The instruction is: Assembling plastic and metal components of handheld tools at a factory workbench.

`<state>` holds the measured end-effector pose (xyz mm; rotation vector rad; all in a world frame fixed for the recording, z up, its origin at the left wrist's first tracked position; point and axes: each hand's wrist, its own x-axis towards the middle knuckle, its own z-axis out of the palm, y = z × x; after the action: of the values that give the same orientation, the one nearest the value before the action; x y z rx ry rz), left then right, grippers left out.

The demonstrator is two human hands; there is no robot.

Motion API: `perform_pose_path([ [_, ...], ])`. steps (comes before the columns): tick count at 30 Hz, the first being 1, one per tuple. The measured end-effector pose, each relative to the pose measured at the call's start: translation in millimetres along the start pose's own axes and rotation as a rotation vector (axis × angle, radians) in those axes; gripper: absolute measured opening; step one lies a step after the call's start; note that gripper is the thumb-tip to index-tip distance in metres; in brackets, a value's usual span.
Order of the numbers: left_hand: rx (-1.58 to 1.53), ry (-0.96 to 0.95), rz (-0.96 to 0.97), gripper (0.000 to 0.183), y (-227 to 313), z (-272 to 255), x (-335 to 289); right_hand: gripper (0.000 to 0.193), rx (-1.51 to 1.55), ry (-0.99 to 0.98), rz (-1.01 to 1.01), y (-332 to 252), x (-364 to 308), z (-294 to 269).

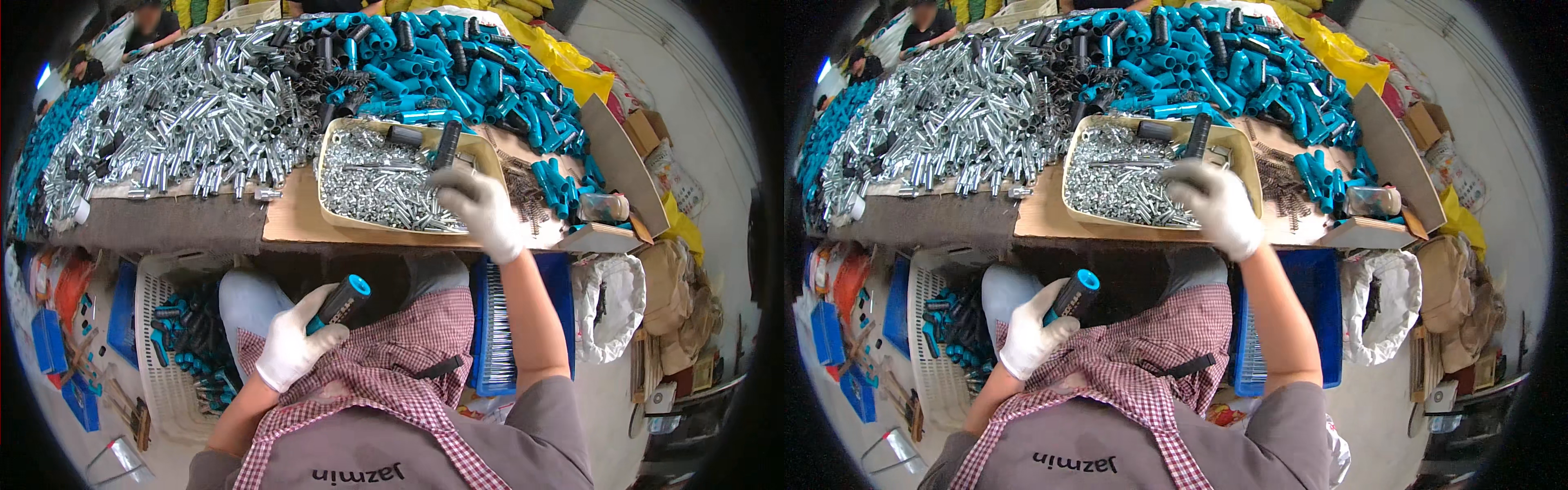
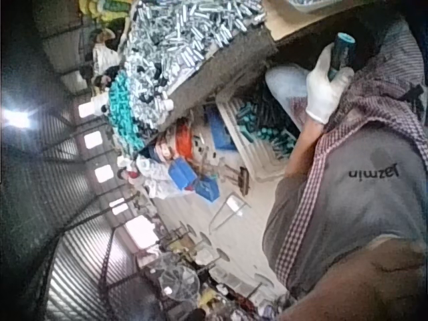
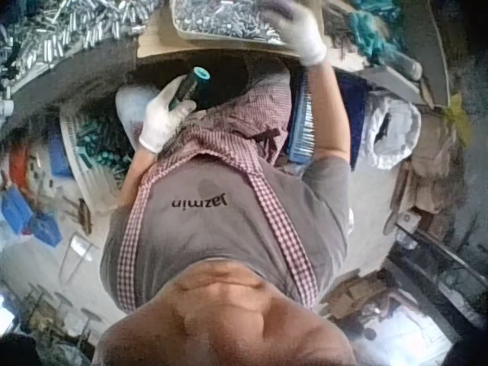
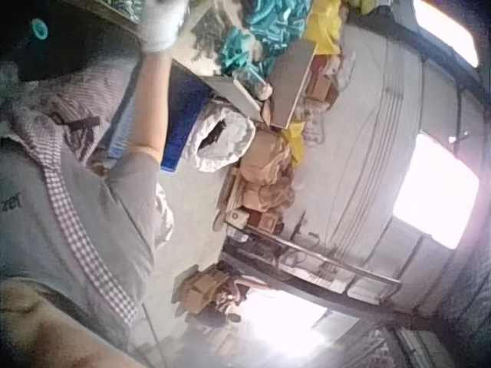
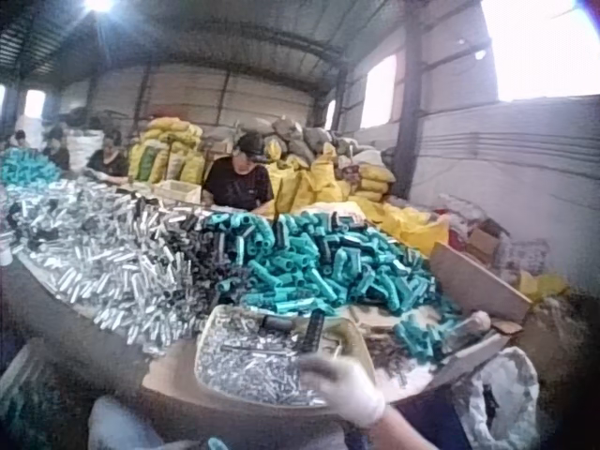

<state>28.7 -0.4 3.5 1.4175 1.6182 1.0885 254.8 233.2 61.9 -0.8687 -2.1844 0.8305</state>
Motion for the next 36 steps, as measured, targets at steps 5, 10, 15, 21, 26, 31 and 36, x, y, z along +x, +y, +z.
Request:
perform_pose_path([
  [5, -0.087, 0.0, 0.001, 0.085, 10.9, -6.2, 9.8, 0.014, 0.104, -0.279, -0.192, -54.9, -36.6, 36.1],
  [10, 0.229, -0.066, 0.042, 0.063, 13.9, -14.1, 5.0, 0.012, -0.115, -0.194, -0.328, -64.2, -47.8, 67.8],
  [15, 0.224, -0.029, 0.156, 0.063, -6.5, -10.6, -4.4, 0.012, 0.031, -0.365, -0.21, -58.0, -35.3, 73.8],
  [21, 0.091, 0.082, 0.206, 0.064, -15.2, -0.7, -5.0, 0.02, -0.056, -0.367, -0.232, -73.6, -41.0, 78.3],
  [26, 0.249, 0.08, 0.302, 0.066, -11.6, -3.0, -6.9, 0.039, 0.291, -1.034, -0.041, -51.2, 11.3, 38.7],
  [31, 0.065, 0.14, 0.193, 0.066, 7.6, -7.1, -3.3, 0.062, -0.837, 0.278, 0.049, 26.2, 99.9, -14.6],
  [36, 0.096, 0.168, 0.226, 0.068, -2.7, -3.0, -6.2, 0.082, -0.598, 0.195, 0.413, 101.2, 124.8, -9.6],
])
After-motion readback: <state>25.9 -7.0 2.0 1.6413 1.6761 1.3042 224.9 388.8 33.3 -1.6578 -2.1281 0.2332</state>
